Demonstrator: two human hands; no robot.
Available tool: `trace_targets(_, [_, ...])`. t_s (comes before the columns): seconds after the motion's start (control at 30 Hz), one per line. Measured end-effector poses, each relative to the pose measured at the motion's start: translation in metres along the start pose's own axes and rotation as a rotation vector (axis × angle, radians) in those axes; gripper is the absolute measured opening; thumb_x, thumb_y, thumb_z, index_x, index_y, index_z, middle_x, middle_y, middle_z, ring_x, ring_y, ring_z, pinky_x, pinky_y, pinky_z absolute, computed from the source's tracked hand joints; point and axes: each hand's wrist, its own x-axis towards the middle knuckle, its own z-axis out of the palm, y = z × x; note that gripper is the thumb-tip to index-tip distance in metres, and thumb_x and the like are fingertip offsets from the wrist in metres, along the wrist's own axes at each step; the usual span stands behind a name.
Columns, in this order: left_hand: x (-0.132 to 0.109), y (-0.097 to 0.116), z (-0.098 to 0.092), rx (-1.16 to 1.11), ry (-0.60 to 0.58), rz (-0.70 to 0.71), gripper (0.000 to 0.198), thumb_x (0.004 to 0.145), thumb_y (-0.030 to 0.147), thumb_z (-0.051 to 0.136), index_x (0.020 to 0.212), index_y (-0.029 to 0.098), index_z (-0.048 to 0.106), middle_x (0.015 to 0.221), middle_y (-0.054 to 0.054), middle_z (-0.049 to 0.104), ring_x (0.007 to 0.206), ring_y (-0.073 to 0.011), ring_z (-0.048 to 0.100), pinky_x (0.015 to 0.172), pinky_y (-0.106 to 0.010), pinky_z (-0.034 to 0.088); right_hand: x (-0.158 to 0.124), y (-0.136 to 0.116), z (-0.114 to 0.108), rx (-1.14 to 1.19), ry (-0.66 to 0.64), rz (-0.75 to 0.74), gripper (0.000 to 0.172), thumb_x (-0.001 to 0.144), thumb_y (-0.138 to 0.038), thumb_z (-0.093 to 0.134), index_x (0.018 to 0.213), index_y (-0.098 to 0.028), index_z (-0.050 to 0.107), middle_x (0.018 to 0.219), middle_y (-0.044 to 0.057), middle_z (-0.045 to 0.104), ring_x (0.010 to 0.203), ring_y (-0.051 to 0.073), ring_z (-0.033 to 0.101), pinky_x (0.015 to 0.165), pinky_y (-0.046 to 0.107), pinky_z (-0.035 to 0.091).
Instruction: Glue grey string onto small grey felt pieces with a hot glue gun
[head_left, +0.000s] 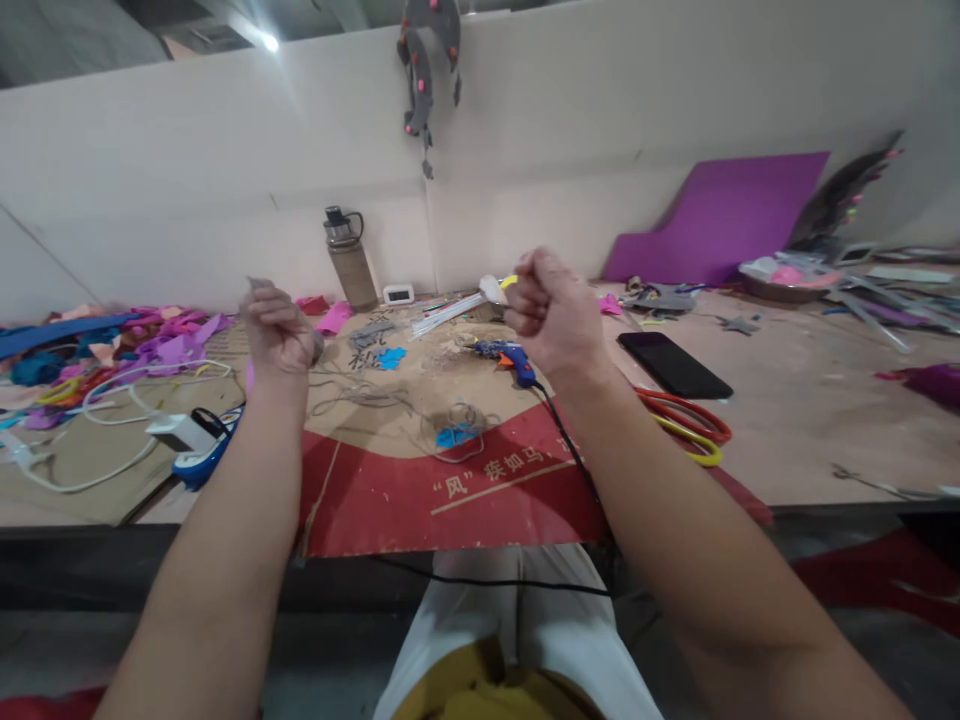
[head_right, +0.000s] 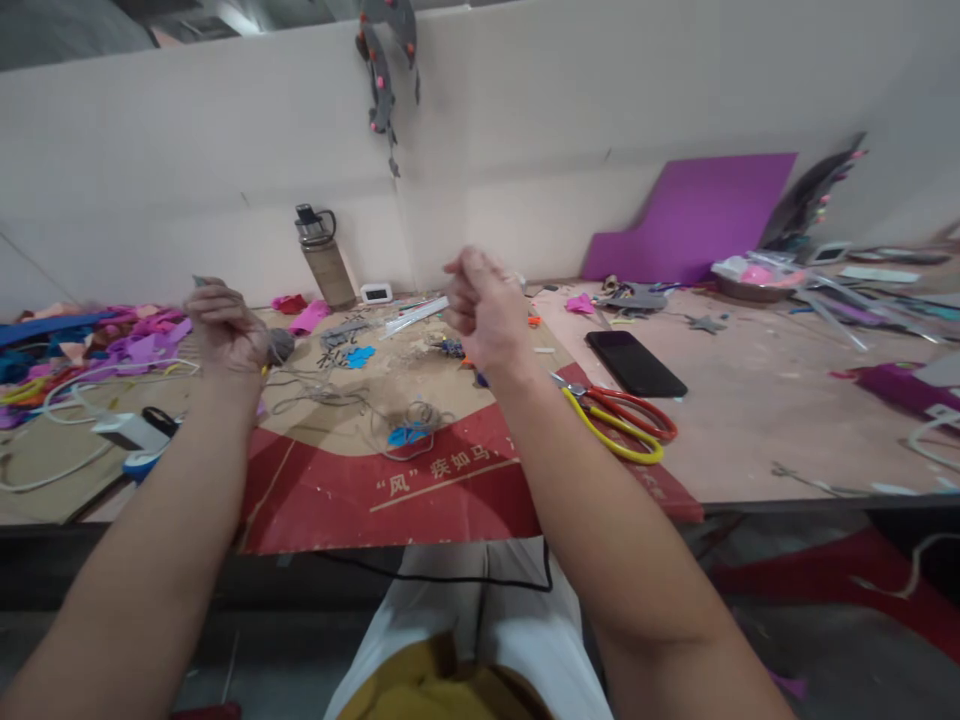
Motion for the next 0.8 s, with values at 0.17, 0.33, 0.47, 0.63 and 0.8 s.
trace_targets(0.17, [-0.007, -0.008, 0.011, 0.144, 0.019, -0.122, 0.02, 0.093, 0.029, 0.047, 0.079, 0.023, 0.061, 0.062, 0.004, 0.057, 0.045, -0.0014, 0.05, 0.04, -0.008, 0.036, -0.011, 0.016, 0.007, -0.186, -0.217, 0.145, 0.032, 0.085, -0.053, 0.055, 0.083, -0.022, 0.061, 0.065, -0.002, 0.05, 0.052, 0.008, 0.041, 0.042, 0.021, 0.028])
trace_targets(0.33, [-0.022, -0.015, 0.032, 0.018, -0.071, -0.187, 0.022, 0.095, 0.023, 0.045, 0.081, 0.021, 0.062, 0.062, 0.005, 0.058, 0.045, 0.0011, 0.047, 0.042, -0.006, 0.036, -0.035, 0.061, 0.044, -0.403, -0.538, 0.25, 0.059, 0.073, -0.036, 0.073, 0.127, -0.025, 0.052, 0.121, 0.009, 0.062, 0.077, 0.014, 0.058, 0.062, 0.027, 0.047])
trace_targets(0.47, [-0.024, -0.012, 0.036, -0.144, -0.063, -0.206, 0.035, 0.101, 0.025, 0.032, 0.084, 0.017, 0.061, 0.06, 0.005, 0.058, 0.045, 0.0034, 0.047, 0.044, -0.002, 0.035, -0.043, 0.055, 0.055, -0.335, -0.911, 0.367, 0.05, 0.081, -0.034, 0.065, 0.128, -0.022, 0.053, 0.086, 0.002, 0.066, 0.067, 0.011, 0.054, 0.058, 0.024, 0.043])
trace_targets(0.63, [-0.01, -0.01, 0.023, -0.103, 0.048, -0.051, 0.033, 0.101, 0.023, 0.031, 0.084, 0.02, 0.059, 0.066, 0.006, 0.062, 0.056, 0.0017, 0.052, 0.051, -0.006, 0.04, -0.03, 0.032, 0.029, -0.15, -0.947, 0.364, 0.025, 0.088, -0.035, 0.056, 0.098, -0.016, 0.067, 0.062, -0.005, 0.049, 0.051, 0.005, 0.037, 0.048, 0.02, 0.03])
trace_targets(0.8, [0.007, -0.01, 0.007, -0.012, 0.222, 0.079, 0.031, 0.101, 0.018, 0.031, 0.079, 0.018, 0.053, 0.067, 0.003, 0.06, 0.07, -0.0006, 0.057, 0.057, -0.01, 0.042, -0.026, 0.025, 0.013, -0.221, -1.017, 0.386, 0.028, 0.089, -0.037, 0.054, 0.102, -0.016, 0.068, 0.068, -0.003, 0.058, 0.049, 0.004, 0.036, 0.046, 0.02, 0.029])
